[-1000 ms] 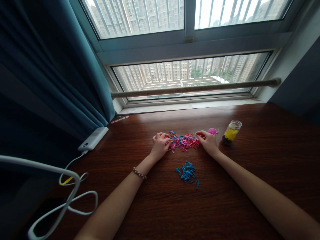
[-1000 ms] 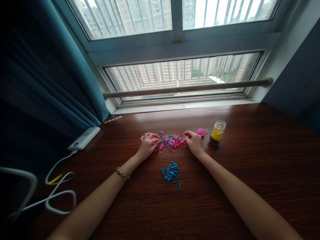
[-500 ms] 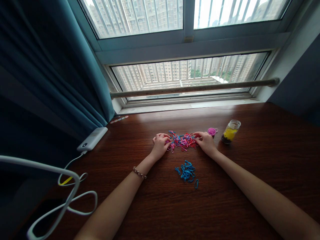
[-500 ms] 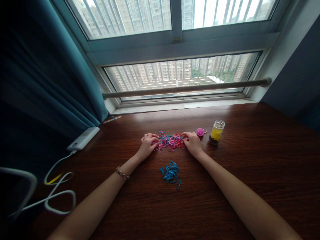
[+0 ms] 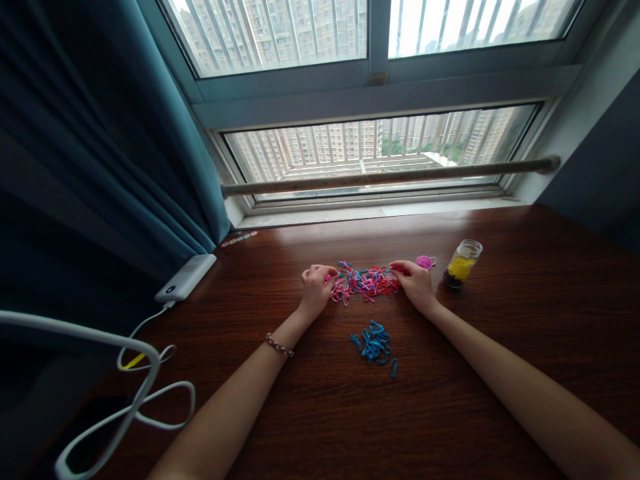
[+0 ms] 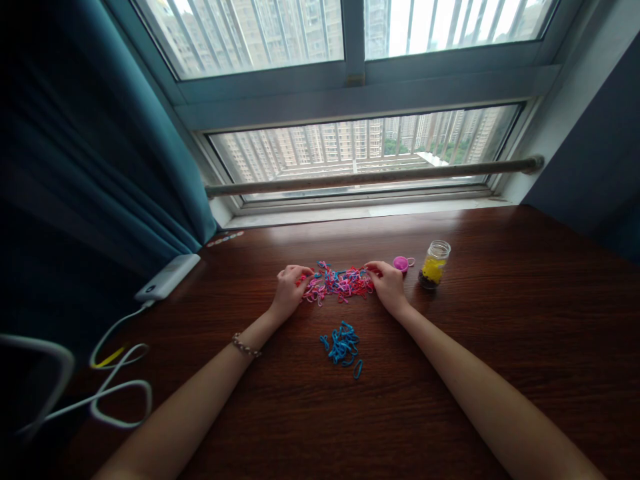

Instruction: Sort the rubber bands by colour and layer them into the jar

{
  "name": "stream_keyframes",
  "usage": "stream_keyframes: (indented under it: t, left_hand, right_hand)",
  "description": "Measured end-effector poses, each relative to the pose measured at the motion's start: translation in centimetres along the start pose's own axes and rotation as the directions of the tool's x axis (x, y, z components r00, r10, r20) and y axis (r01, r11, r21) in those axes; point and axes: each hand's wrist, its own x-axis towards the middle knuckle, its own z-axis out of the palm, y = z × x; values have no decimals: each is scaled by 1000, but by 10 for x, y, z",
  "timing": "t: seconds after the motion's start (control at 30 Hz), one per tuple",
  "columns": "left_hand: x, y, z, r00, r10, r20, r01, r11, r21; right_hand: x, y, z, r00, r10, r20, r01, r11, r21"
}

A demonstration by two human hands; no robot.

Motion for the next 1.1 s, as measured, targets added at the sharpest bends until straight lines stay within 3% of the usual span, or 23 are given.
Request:
stream_keyframes:
  t: [0.6,0.83,0.93,1.1]
  left_hand:
    - [1,-3,-2,995,83,-58,-86,994,-59]
    - [-1,6,-4,975,218,32,-201,940,-277]
    - [-9,24,-7,908,376,185,-284,878,-386]
    - [-25,53,-7,686,566,456,-294,790,-538]
  right_hand:
    - [-1,-3,-1,995,-72,-68,68,996,-59]
    - [0,-11,-5,990,-126,-58,120,988,-95]
    - [0,-11,-6,990,-120,-68,113,988,-104]
    - [1,-11,-5,992,-107,-71,100,990,-98]
